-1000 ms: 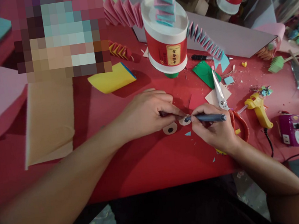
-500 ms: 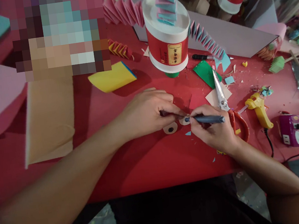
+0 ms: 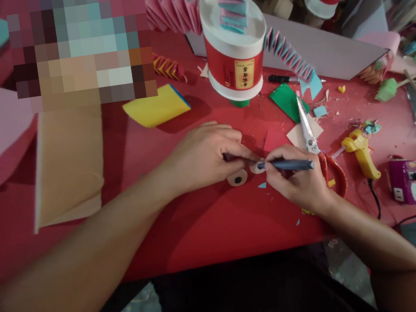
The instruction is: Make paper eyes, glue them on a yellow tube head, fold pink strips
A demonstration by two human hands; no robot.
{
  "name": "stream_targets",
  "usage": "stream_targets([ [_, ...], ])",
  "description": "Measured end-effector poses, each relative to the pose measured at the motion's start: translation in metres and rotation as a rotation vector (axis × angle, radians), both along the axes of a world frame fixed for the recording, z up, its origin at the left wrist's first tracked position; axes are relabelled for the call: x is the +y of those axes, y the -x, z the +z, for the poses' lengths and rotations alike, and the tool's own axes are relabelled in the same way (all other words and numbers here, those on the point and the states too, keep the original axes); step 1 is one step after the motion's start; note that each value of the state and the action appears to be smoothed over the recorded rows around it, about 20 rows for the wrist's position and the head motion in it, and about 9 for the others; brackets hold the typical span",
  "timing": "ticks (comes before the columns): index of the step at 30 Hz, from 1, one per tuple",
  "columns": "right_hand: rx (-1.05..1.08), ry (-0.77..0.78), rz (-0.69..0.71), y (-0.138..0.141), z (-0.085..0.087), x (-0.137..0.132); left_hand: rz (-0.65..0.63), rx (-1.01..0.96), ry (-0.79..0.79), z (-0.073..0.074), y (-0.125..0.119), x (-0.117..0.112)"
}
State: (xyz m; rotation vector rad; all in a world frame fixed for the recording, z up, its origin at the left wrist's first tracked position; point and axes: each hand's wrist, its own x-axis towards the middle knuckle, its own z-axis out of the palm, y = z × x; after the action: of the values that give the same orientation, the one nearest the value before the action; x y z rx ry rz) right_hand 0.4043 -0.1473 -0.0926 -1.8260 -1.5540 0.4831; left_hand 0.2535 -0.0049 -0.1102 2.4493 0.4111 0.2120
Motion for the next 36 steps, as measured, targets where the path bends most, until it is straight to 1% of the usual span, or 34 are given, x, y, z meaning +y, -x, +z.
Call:
stream_targets([
  [3, 0.011, 0.009, 0.019, 0.0, 0.0, 0.0, -0.001, 0.005, 0.004, 0.0, 0.0, 0.0],
  [14, 0.061, 0.01, -0.001, 0.0, -0.001, -0.001, -0.003, 0.0, 0.007, -0.002, 0.0, 0.0],
  [19, 0.159, 0.014, -0.058, -0.001, 0.0, -0.003, 0.01, -0.026, 0.053, -0.004, 0.0, 0.001],
  [22, 0.296, -0.061, -0.148, -0.004, -0.002, -0.005, 0.014, -0.075, 0.141, -0.004, 0.001, 0.003],
  [25, 0.408, -0.173, -0.22, -0.008, -0.008, -0.007, 0.074, -0.138, 0.254, -0.002, 0.002, 0.005],
  [27, 0.439, -0.214, -0.248, -0.012, -0.012, -0.008, 0.122, -0.18, 0.308, -0.002, 0.002, 0.005],
  [33, 0.494, -0.224, -0.284, -0.014, -0.014, -0.008, 0.217, -0.281, 0.429, -0.002, 0.0, 0.002],
  [36, 0.494, -0.256, -0.27, -0.013, -0.014, -0.006, 0.289, -0.333, 0.419, -0.001, 0.001, 0.002],
])
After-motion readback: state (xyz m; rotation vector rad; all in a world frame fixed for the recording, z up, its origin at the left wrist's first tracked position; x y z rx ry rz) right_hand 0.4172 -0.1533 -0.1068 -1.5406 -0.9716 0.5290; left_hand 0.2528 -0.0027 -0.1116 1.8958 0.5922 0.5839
